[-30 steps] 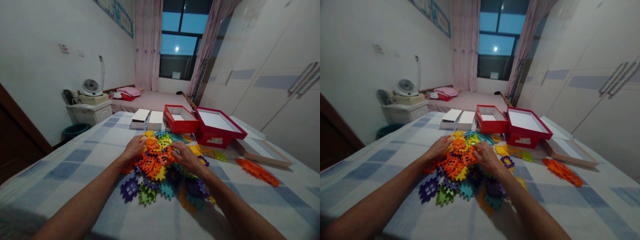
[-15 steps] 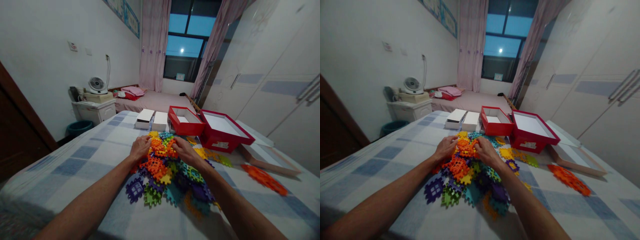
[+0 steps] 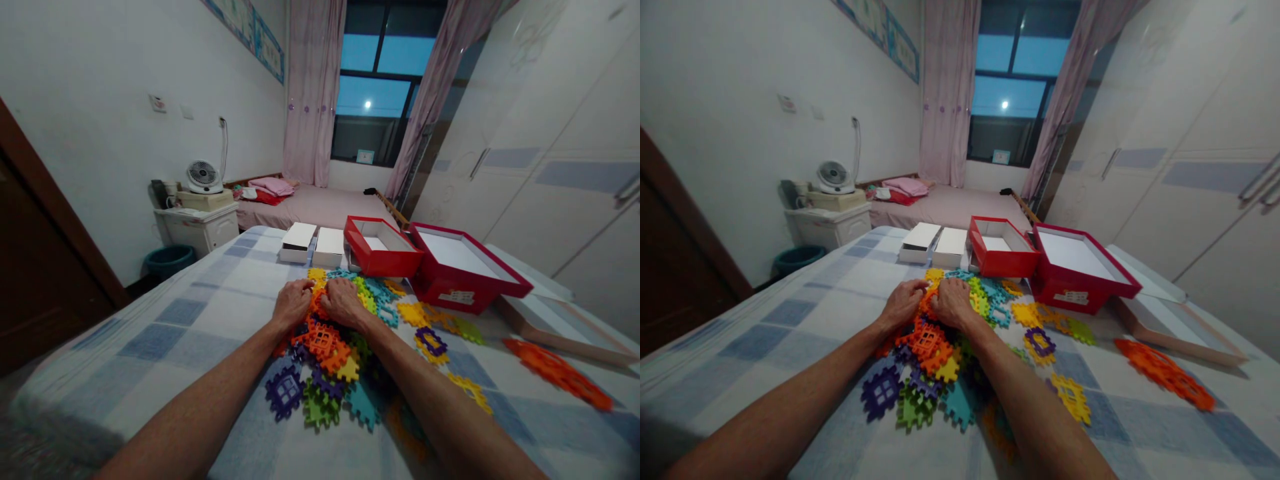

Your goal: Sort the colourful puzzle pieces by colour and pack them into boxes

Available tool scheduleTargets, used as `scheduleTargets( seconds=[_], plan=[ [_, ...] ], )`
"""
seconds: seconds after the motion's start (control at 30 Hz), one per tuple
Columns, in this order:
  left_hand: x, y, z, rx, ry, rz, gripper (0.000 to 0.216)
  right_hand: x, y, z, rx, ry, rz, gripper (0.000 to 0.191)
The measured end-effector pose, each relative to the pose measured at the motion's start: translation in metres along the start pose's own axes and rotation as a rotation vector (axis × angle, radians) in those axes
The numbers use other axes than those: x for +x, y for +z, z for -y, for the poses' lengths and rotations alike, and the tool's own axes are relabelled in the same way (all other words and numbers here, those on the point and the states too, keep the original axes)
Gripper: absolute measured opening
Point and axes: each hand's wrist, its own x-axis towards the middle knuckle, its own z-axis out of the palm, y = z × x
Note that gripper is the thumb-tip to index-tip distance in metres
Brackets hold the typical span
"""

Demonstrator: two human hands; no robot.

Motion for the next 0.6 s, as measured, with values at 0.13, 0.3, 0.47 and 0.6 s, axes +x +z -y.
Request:
scheduleTargets(
  seconds=[0.13, 0.3, 0.47, 0.6],
  plan=[
    [0.000, -0.002, 0.000, -0.034, -0.021, -0.027, 0.038, 0.003, -0.002, -0.012, 0.199, -0.096, -0.100, 0.017],
    [-0.001, -0.003, -0.001, -0.061, -0.021, -0.041, 0.037, 0.004, -0.020, -0.038, 0.708, 0.017, -0.241, 0.011],
    [-0.004, -0.003, -0.003, -0.050, 0.038, -0.023, 0.034, -0.010, -0.040, -0.046, 0.870, 0.069, -0.084, 0.031],
    [-0.006, 0.000, -0.003, 0.052, 0.157, 0.030, 0.029, -0.015, -0.036, -0.032, 0.393, 0.005, 0.149, 0.028]
  ],
)
